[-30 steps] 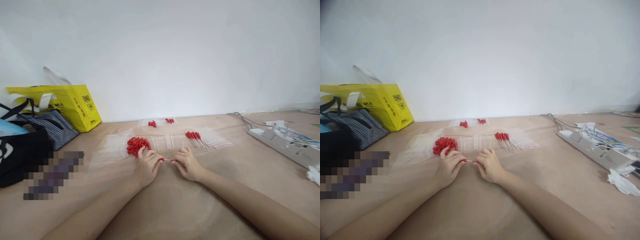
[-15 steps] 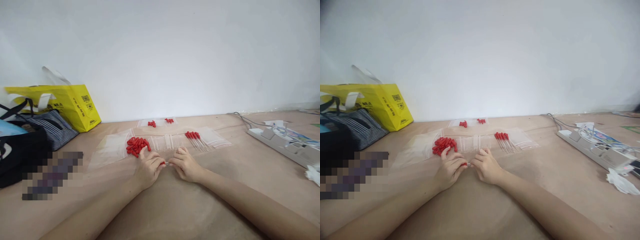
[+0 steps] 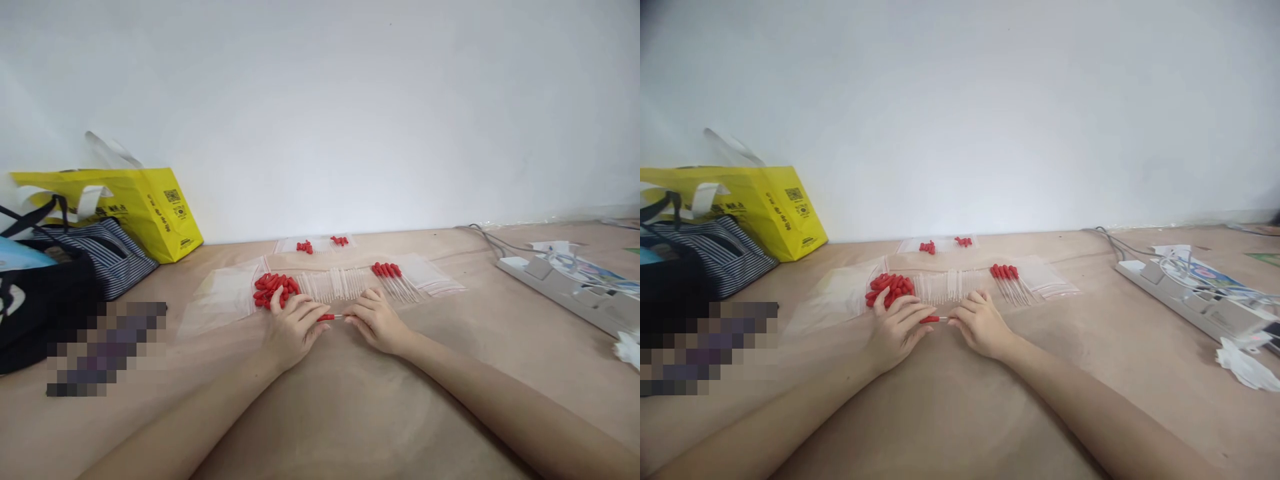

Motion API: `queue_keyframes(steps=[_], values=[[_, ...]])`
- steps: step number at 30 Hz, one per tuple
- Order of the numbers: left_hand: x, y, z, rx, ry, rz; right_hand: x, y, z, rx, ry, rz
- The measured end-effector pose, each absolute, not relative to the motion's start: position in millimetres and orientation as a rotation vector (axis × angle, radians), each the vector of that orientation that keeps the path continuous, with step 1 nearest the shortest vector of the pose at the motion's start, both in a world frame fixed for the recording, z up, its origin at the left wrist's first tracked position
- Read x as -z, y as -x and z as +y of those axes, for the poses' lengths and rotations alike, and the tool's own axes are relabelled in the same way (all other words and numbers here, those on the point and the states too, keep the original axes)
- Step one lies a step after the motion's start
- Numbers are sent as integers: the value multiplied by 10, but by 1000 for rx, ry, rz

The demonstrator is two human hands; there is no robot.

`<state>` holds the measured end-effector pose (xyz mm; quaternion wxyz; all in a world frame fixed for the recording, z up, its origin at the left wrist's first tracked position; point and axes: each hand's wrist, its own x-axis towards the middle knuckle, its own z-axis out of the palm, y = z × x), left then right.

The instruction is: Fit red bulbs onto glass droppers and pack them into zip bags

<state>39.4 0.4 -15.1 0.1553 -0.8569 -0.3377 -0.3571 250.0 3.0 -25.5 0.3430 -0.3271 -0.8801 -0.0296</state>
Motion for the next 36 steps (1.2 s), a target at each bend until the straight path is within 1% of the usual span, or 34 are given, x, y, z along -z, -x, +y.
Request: queue_keyframes(steps=[14, 29, 32, 36], values=[[155, -508, -89, 1164, 2531, -927, 325, -2405, -23, -68, 736, -2230], [146, -497, -89, 1105, 2596, -944, 319, -2406, 11, -101, 714, -2275], [131, -489, -87, 1088, 2559, -1008, 249, -2438, 11, -45, 788, -2342], [122, -482, -71, 1081, 2494, -1077, 165, -2473, -19, 183, 894, -2393]])
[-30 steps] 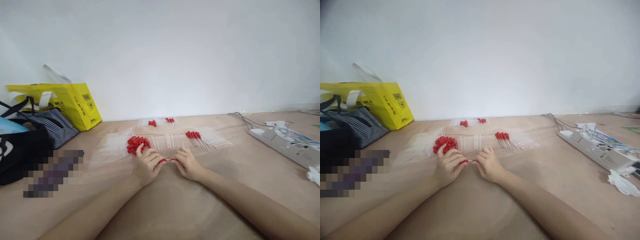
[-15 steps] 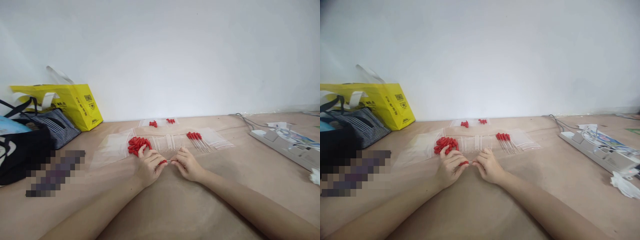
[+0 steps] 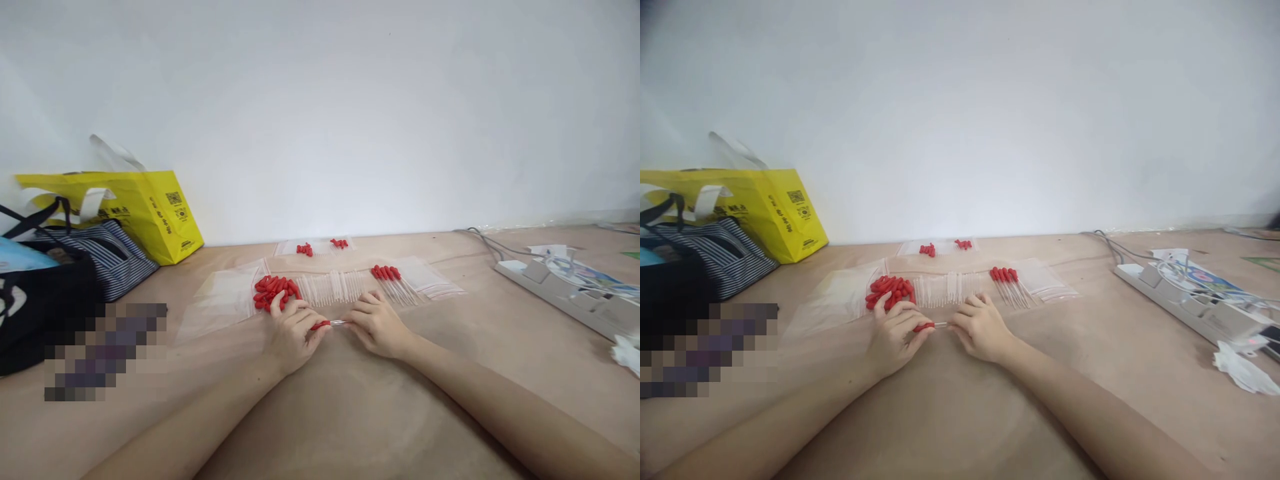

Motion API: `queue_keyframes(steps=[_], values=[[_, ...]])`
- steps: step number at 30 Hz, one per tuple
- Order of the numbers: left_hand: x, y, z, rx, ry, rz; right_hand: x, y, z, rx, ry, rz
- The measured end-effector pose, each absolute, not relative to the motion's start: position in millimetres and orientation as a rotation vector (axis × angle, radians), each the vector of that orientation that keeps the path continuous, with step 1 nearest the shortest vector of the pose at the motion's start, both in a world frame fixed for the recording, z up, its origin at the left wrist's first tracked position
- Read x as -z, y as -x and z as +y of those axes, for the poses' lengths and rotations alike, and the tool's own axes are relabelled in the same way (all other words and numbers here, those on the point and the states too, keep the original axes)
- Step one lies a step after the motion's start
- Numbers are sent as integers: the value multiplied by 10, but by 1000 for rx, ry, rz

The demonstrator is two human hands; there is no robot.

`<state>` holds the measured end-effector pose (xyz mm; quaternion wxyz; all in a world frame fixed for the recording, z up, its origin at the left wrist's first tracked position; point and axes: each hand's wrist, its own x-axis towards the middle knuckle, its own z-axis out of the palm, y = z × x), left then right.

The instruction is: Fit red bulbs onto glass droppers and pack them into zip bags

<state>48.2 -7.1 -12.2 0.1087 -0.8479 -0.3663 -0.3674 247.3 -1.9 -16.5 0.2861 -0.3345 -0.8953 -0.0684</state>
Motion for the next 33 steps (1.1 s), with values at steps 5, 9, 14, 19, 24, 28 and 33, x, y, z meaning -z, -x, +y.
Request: queue_keyframes(steps=[5, 9, 14, 19, 24, 28, 33], values=[[133, -422, -34, 1027, 2484, -1148, 197, -2484, 0, 328, 992, -2410], [129, -299, 10, 946, 2395, -1334, 233, -2611, 170, 225, 1403, -2215], [158, -230, 65, 901, 2329, -1405, 206, -2785, 407, 126, 1940, -1968], [170, -236, 71, 886, 2341, -1366, 177, -2768, 549, 56, 2179, -1852], [147, -230, 59, 898, 2299, -1414, 165, -2729, 620, 45, 2235, -1816], [121, -205, 100, 905, 2239, -1523, 132, -2687, 631, 50, 2227, -1827], [-38, 17, 255, 708, 2313, -1582, 87, -2577, 737, -37, 2245, -1855]])
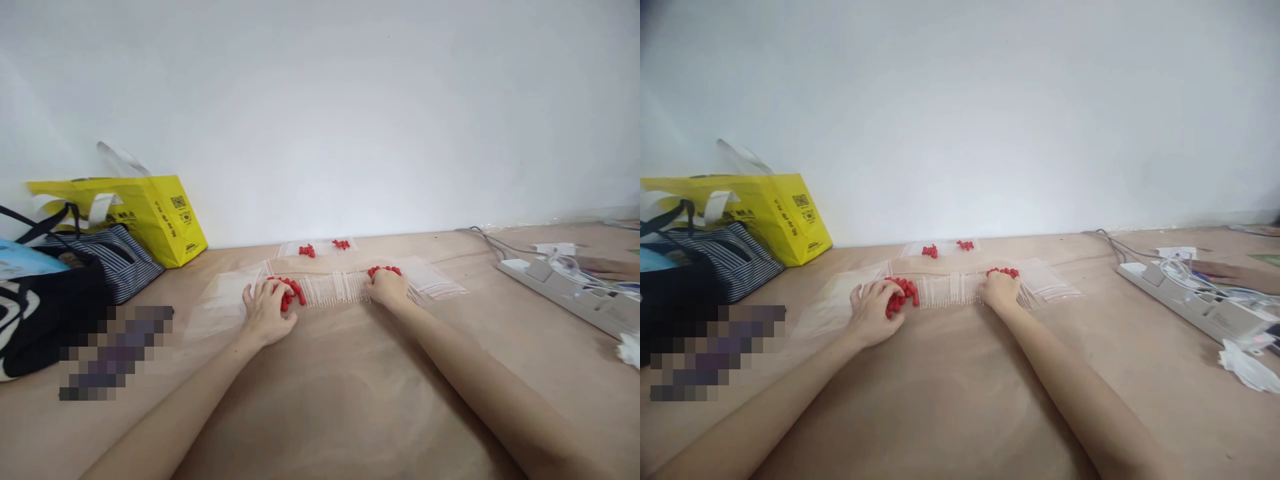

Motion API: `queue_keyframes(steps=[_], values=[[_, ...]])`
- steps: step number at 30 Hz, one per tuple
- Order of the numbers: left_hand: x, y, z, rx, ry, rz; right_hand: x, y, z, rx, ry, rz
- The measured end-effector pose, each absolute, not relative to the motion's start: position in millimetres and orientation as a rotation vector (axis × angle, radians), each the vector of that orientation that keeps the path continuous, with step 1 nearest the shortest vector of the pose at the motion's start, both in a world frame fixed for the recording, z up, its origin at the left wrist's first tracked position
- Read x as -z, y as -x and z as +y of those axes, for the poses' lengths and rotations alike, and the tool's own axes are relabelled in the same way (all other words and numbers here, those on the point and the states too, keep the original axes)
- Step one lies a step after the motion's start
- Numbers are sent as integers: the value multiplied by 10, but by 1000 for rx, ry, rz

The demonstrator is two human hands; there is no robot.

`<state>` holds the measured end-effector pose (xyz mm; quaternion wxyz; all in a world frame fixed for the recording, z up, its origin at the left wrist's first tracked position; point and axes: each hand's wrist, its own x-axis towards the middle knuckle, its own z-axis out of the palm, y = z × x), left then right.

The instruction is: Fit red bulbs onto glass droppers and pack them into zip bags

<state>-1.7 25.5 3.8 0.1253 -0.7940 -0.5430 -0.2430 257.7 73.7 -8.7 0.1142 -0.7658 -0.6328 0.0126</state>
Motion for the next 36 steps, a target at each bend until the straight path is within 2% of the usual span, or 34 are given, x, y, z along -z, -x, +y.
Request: queue_keyframes(steps=[9, 19, 25, 29, 36], values=[[-368, 455, 425, 238, 2691, -1282, 21, -2527, 936, -232, 2338, -1855], [-239, 454, 496, 162, 2668, -1157, -92, -2505, 801, -165, 2270, -1972], [-325, 304, 362, 245, 2801, -1170, -132, -2476, 369, 43, 2004, -2170], [-255, -15, 147, 407, 2874, -1100, -9, -2509, 81, 183, 1554, -2443], [81, -352, -11, 680, 2734, -1229, 146, -2538, 2, 19, 1294, -2534]])
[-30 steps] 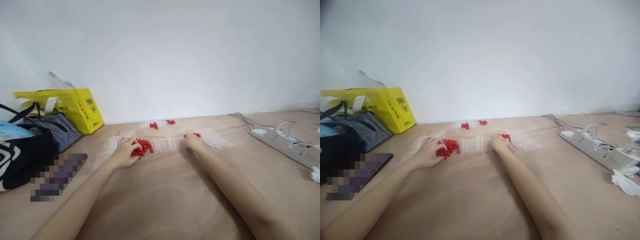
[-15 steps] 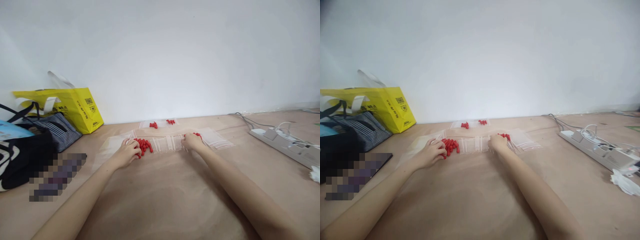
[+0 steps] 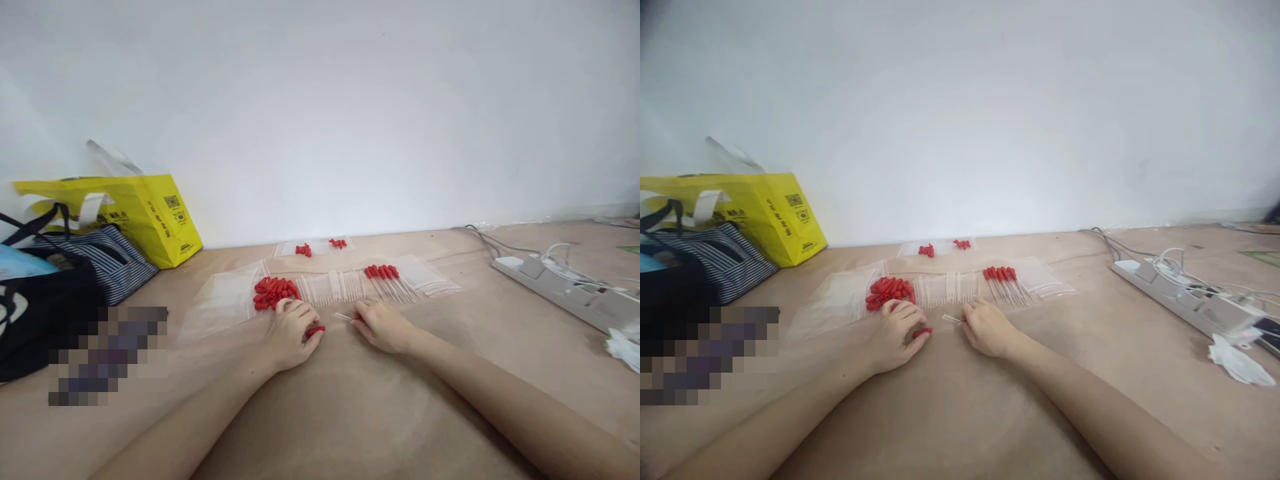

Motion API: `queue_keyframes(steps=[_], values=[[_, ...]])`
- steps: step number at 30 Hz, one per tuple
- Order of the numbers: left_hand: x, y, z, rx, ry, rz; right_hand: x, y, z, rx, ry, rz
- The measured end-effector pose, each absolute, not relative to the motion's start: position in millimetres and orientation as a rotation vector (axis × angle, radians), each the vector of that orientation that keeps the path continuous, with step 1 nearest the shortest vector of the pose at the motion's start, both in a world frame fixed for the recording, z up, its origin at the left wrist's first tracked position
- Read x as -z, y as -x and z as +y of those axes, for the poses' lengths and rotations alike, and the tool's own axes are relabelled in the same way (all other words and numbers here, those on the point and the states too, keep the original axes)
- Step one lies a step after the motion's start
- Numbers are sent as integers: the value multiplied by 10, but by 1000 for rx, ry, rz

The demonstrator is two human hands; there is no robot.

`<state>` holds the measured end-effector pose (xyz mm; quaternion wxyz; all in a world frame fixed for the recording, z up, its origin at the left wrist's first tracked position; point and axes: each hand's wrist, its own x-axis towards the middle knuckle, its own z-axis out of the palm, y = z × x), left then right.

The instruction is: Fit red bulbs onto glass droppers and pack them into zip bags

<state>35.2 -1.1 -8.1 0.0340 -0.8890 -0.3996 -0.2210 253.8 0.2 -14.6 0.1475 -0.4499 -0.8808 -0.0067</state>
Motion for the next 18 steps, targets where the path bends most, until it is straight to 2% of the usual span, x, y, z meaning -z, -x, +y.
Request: queue_keyframes(steps=[10, 18], values=[[177, -297, 35, 718, 2713, -1294, 261, -2531, 4, -166, 1203, -2471], [168, -351, 12, 799, 2692, -1346, 336, -2477, -16, -55, 1094, -2417]])
